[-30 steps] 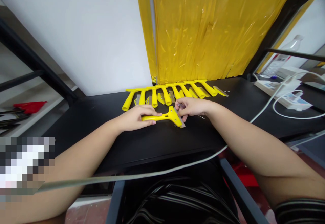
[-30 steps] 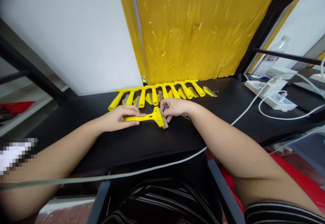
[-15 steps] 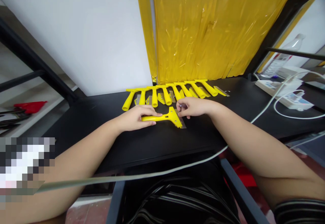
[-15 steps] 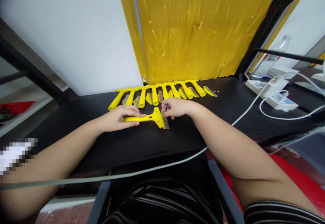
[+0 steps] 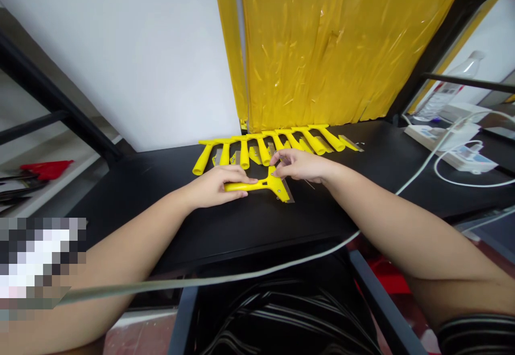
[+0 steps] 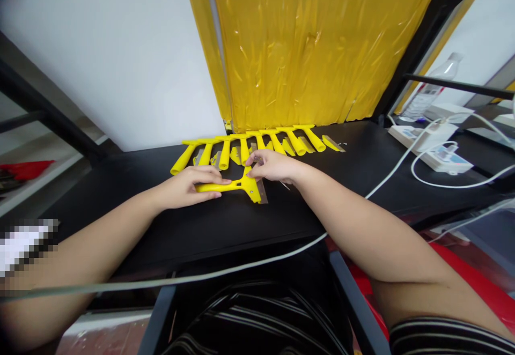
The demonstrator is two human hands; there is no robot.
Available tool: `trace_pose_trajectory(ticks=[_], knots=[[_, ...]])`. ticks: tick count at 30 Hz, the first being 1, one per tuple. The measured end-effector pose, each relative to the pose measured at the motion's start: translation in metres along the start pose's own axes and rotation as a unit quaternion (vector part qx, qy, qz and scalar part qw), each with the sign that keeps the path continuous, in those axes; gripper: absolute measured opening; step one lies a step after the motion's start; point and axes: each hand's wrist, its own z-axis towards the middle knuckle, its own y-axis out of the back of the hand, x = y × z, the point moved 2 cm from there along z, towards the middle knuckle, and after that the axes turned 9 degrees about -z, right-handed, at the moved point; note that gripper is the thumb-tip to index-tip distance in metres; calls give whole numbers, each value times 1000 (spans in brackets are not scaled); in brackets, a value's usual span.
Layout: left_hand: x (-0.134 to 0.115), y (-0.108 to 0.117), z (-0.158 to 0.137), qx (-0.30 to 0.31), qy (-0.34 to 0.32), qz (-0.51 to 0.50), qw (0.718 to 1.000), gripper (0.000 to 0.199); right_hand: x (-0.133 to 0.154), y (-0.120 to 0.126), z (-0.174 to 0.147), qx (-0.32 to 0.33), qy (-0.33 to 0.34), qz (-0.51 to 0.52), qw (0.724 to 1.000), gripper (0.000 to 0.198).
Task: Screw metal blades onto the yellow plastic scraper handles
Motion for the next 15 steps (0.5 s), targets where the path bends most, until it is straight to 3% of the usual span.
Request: trace_pose_trajectory(ticks=[4, 10, 15], knots=[[-2, 0, 1, 0, -7, -5, 1000, 36, -1, -1, 1, 8, 37, -7, 999, 24], [-6, 1, 1, -4, -13, -1, 1000, 35, 2, -1, 0, -3, 40, 5, 999, 22], [-8, 2, 1, -2, -13, 7, 1000, 36, 4, 0, 0, -6, 74, -59, 995, 11]])
